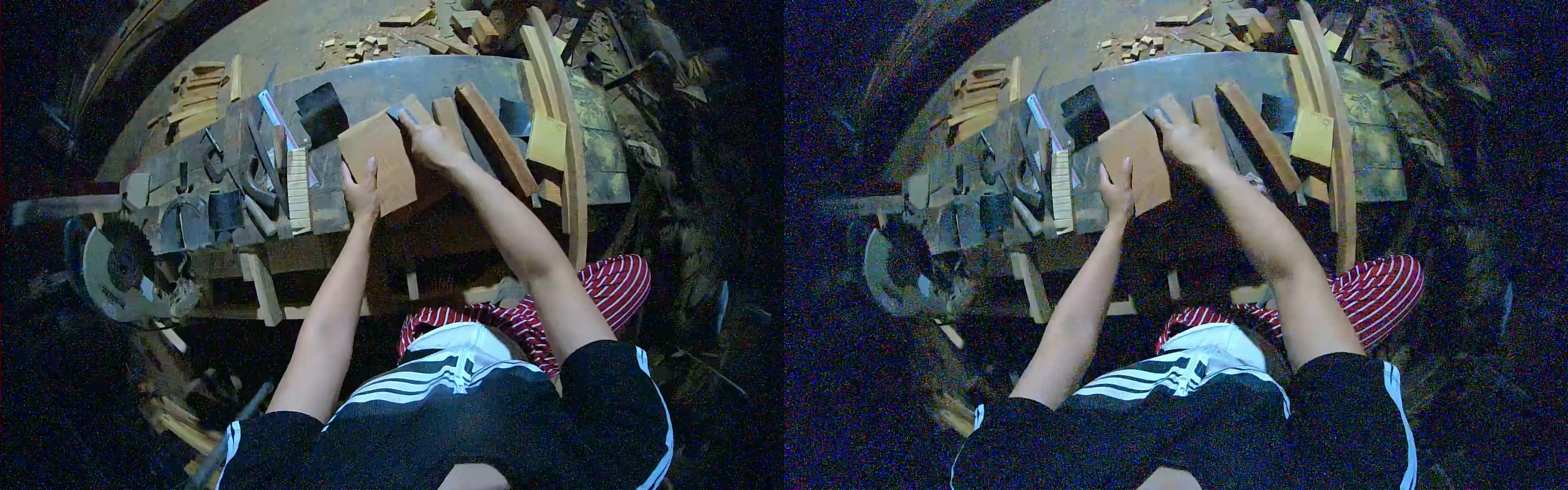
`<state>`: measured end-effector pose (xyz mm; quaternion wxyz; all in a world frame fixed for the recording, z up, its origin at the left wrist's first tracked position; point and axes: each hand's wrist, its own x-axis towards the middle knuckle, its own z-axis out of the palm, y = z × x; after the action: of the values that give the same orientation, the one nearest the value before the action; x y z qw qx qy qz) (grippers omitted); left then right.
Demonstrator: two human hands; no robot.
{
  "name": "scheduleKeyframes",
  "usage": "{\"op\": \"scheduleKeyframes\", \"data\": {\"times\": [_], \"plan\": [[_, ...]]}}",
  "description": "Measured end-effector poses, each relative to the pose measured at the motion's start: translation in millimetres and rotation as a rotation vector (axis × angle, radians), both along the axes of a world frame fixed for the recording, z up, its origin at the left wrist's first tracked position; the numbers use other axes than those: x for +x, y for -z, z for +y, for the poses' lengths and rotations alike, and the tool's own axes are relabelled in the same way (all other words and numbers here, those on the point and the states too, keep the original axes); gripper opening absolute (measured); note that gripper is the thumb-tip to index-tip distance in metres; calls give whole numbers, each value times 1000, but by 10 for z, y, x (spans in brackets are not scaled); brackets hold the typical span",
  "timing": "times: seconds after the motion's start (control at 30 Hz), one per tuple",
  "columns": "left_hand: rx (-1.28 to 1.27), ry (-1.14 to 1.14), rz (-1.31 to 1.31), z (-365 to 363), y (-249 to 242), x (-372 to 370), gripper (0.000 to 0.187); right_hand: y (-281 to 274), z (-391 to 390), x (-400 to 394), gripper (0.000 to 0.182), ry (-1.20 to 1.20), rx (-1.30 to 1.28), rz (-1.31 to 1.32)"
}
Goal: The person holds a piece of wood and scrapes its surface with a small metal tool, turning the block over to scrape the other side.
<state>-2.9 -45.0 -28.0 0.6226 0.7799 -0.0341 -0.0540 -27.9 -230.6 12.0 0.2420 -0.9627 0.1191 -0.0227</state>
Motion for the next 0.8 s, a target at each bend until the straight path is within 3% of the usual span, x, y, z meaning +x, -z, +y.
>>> {"op": "scheduleKeyframes", "data": {"times": [0.07, 0.17, 0.23, 0.33, 0.4, 0.63, 0.7, 0.8], "plan": [[-28, 13, -25, -13, 28, 22, 49, -356, 110, -194, 61, -9, -144, 125], [-83, -8, 9, -8, 27, -7, 56, -481, 219, -750, 69, -48, -136, -14], [-119, -41, 55, 13, 56, -38, 63, -652, 293, -1093, 78, -31, -89, 323], [-106, -10, 16, 1, 84, 49, 61, -718, 344, -1268, 76, 4, -127, 431], [-57, 10, -49, 0, 89, 13, 47, -685, 309, -1109, 75, -6, -104, 370], [-97, 15, -82, -18, -58, -5, 48, -443, 205, -138, 66, 21, -93, 150], [-122, 33, 86, -16, -189, -29, 60, -45, 136, -168, 69, 8, -65, 88], [-167, 48, 83, -13, -217, -40, 62, -499, 281, -788, 75, -7, 18, 157]]}}
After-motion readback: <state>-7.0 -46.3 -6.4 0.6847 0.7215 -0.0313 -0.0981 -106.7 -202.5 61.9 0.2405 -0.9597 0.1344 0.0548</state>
